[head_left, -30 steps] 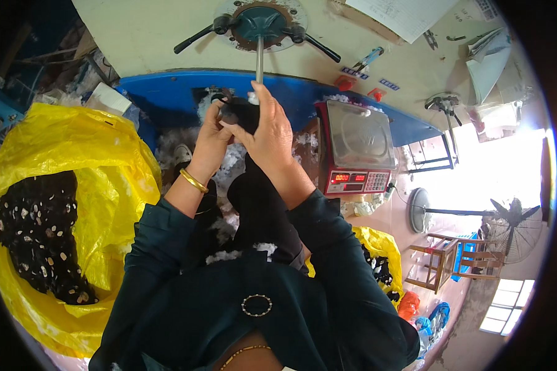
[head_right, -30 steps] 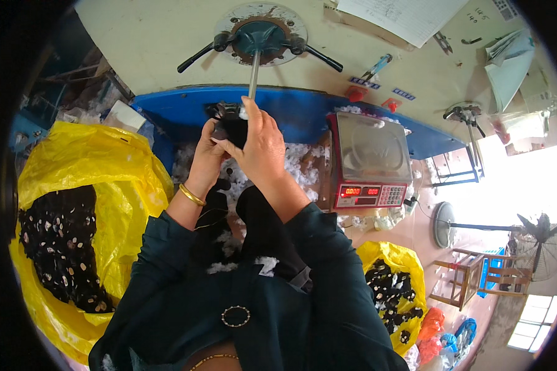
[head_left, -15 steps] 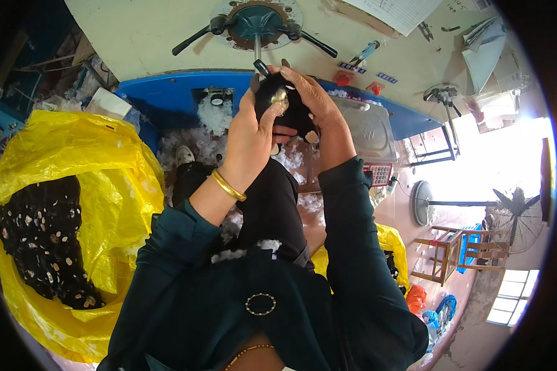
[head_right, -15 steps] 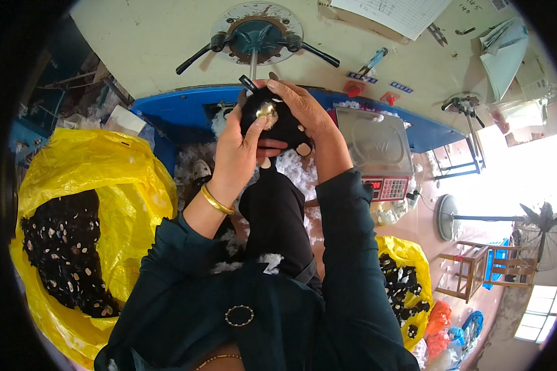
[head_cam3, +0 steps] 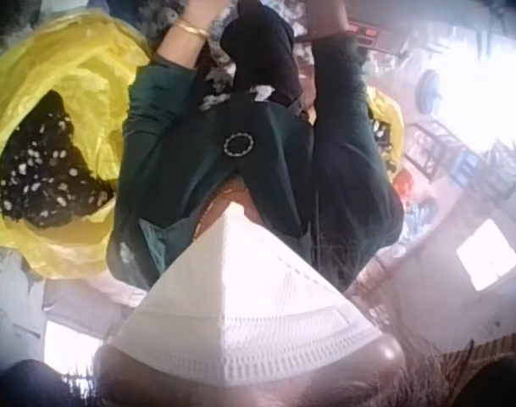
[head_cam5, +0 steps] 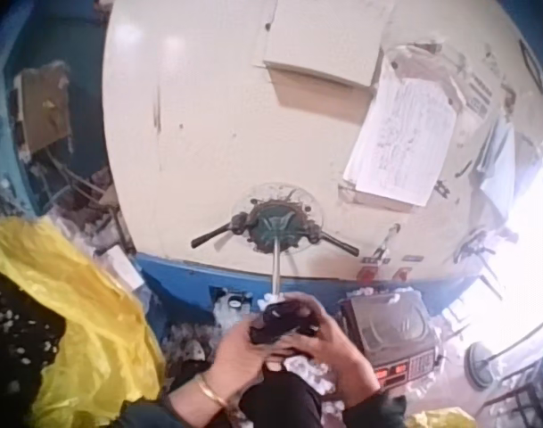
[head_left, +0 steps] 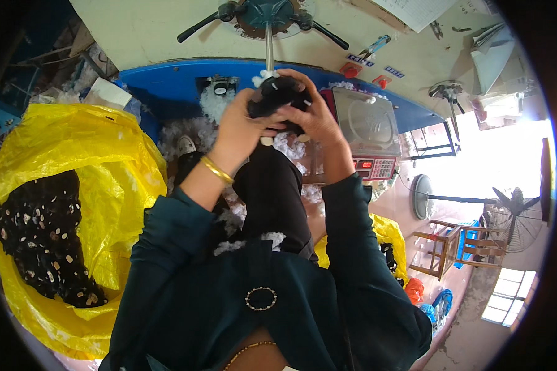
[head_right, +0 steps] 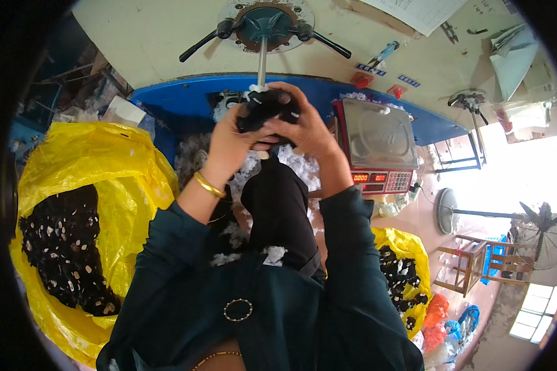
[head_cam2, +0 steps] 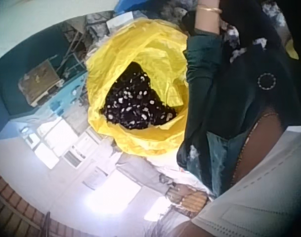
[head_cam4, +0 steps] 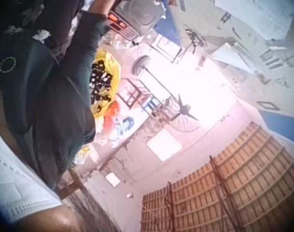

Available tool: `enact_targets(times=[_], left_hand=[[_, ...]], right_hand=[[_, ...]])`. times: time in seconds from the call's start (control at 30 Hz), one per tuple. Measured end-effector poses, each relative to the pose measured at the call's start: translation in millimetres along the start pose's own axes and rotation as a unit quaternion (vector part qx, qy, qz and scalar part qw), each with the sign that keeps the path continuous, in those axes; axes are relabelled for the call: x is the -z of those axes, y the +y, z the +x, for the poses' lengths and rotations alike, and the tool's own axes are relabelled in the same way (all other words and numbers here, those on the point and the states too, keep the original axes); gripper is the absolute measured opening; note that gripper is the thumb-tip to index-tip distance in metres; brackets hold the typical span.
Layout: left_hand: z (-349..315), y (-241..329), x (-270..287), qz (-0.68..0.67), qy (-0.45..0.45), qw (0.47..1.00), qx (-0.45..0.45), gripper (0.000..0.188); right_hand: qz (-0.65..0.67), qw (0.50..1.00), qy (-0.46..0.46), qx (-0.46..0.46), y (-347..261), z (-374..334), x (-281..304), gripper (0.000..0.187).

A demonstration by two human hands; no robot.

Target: The person repeatedly stuffs white cotton-like material into small black plush toys, then places each stuffed toy onto a digital scale. The person handles the toys one at a time, using both hands to pack the material inside.

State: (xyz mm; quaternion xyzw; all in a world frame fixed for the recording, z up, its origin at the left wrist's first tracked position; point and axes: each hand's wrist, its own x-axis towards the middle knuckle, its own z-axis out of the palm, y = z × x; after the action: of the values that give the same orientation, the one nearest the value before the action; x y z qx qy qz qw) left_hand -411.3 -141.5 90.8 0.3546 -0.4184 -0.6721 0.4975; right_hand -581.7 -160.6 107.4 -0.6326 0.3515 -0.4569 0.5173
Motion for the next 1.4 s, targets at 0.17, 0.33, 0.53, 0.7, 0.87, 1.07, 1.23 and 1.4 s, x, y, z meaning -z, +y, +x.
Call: enact_targets(times=[0.17,0.33,0.53,0.7,0.87,1.07,1.23,1.4], left_hand=[[7.4,14.0,52.4,0.029,-0.005,1.0,0.007,0.042],[-14.1,34.4,49.7,0.087,-0.005,0.995,0.044,0.028],[-52.5,26.2,24.3,0.057,-0.043,0.996,0.059,0.031],[-67.5,8.3,53.1,0.059,-0.028,0.995,0.072,0.034],[-74.6,-1.8,51.7,0.086,-0.038,0.988,0.124,0.03],[-87.1,-12.5,65.4,0.083,-0.003,0.983,0.161,0.028],[-94.4,-16.1,71.4,0.104,0.014,0.983,0.15,0.024],[-98.7,-16.4,55.1,0.123,-0.006,0.983,0.134,0.024]], right_hand=[[-0.081,0.983,0.133,0.094,25.6,-4.5,-60.5,0.083],[-0.019,0.991,0.116,0.061,5.0,-12.4,-70.8,0.089],[-0.083,0.995,0.06,-0.004,-10.6,-46.1,-23.1,0.082],[-0.143,0.939,0.234,-0.206,47.9,-79.3,141.0,0.06],[-0.217,0.795,0.35,-0.444,63.4,-122.1,259.6,0.069],[-0.382,0.705,0.498,-0.329,59.0,-162.8,288.2,0.073],[-0.181,0.709,0.611,-0.303,43.0,-168.9,278.6,0.07],[-0.222,0.761,0.46,-0.4,43.1,-103.3,237.8,0.075]])
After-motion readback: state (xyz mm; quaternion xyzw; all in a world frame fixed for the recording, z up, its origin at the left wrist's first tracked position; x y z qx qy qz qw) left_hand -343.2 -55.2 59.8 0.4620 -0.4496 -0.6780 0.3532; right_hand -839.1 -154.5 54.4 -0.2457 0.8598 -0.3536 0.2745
